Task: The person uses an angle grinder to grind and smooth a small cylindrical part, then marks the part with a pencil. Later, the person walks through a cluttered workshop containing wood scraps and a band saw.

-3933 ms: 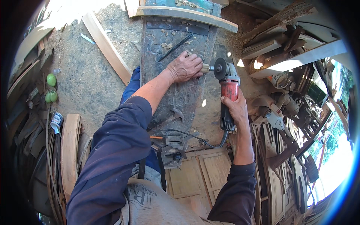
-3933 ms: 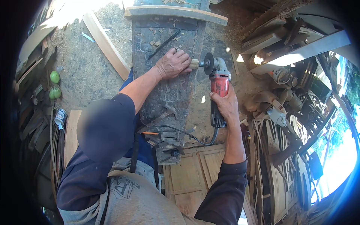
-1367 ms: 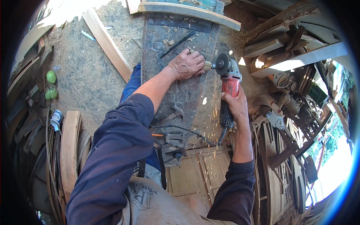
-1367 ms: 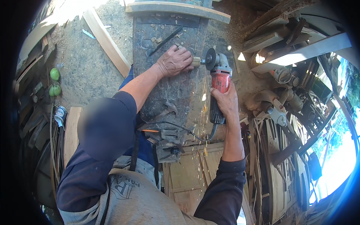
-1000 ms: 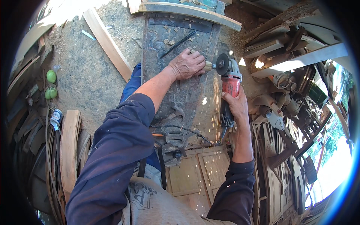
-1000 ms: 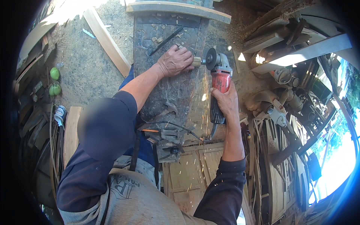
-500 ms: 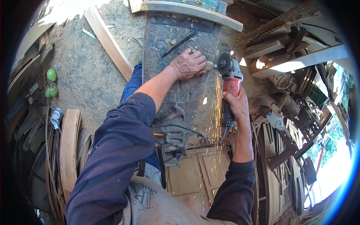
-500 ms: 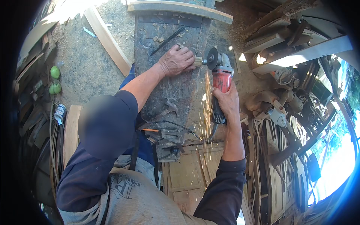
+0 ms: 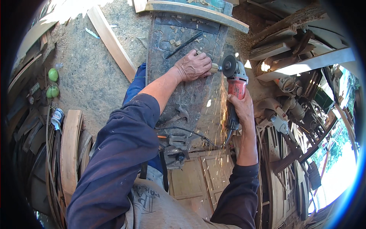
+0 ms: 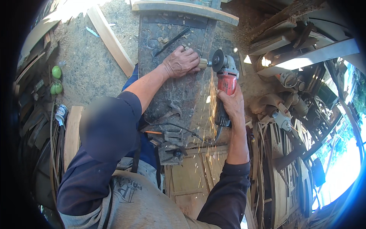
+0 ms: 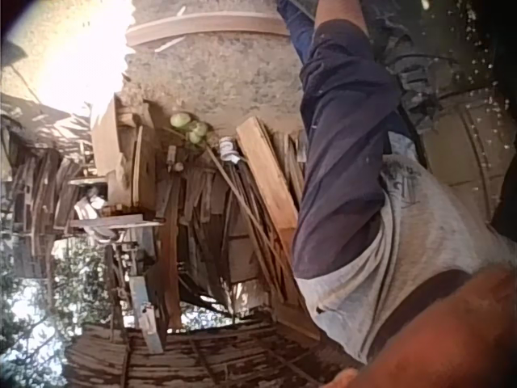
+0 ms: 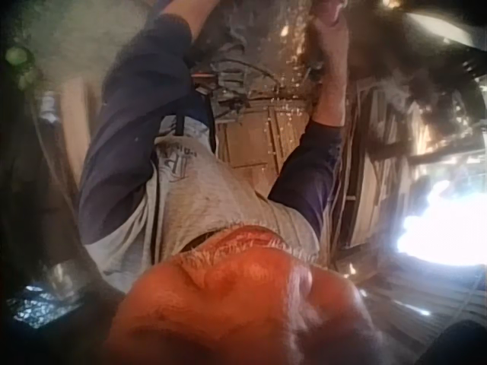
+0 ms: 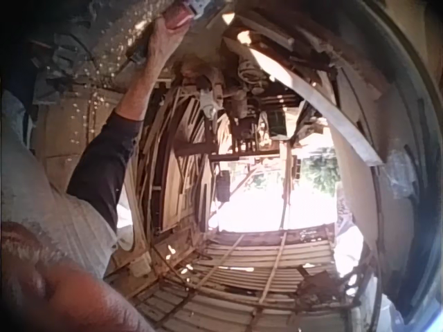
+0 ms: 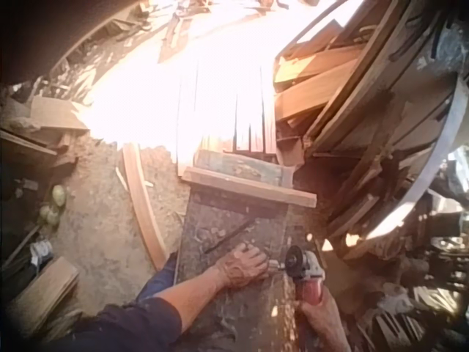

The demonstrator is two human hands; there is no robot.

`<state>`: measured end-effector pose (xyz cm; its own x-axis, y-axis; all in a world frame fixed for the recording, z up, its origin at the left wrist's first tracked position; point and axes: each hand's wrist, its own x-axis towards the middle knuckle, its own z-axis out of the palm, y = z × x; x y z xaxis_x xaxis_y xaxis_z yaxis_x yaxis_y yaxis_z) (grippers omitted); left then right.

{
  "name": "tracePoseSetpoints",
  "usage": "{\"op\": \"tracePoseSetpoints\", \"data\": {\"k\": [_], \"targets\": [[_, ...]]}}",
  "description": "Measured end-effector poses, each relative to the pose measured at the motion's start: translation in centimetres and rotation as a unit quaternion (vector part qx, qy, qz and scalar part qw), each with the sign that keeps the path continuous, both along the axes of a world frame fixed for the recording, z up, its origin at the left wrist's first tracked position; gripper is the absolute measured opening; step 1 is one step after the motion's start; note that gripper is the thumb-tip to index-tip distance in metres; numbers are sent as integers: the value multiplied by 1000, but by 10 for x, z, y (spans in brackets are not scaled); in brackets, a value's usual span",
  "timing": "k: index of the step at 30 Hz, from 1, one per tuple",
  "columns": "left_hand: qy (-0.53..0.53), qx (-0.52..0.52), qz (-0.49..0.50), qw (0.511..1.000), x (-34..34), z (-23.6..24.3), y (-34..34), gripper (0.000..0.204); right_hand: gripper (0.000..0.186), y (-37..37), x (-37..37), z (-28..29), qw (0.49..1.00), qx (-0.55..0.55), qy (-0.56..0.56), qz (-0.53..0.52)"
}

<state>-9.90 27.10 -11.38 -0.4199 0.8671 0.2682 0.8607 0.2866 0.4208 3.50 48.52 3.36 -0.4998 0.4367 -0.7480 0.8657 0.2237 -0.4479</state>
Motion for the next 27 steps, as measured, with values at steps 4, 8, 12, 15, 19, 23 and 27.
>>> {"op": "tracePoseSetpoints", "data": {"k": [4,8,12,15,19,23,27], "targets": [[-2,-5,-1,1000,0,0,0,32,52,-2,0,1,998,-44,8,-39],[-4,-6,0,1000,0,1,-1,32,51,-4,0,1,999,-35,14,-34],[-6,-1,1,1000,0,1,0,31,55,-2,0,2,999,-31,12,-21],[-5,-4,1,1000,1,0,0,31,58,-3,1,0,1000,-14,14,-14],[-5,-2,3,1000,1,-1,0,30,60,-1,3,-2,1000,4,4,5],[0,2,3,1000,2,-1,0,30,60,1,5,-4,1000,-20,-8,-18],[1,-2,4,1000,1,-2,0,31,58,0,6,-7,1000,-14,5,-14]]}}
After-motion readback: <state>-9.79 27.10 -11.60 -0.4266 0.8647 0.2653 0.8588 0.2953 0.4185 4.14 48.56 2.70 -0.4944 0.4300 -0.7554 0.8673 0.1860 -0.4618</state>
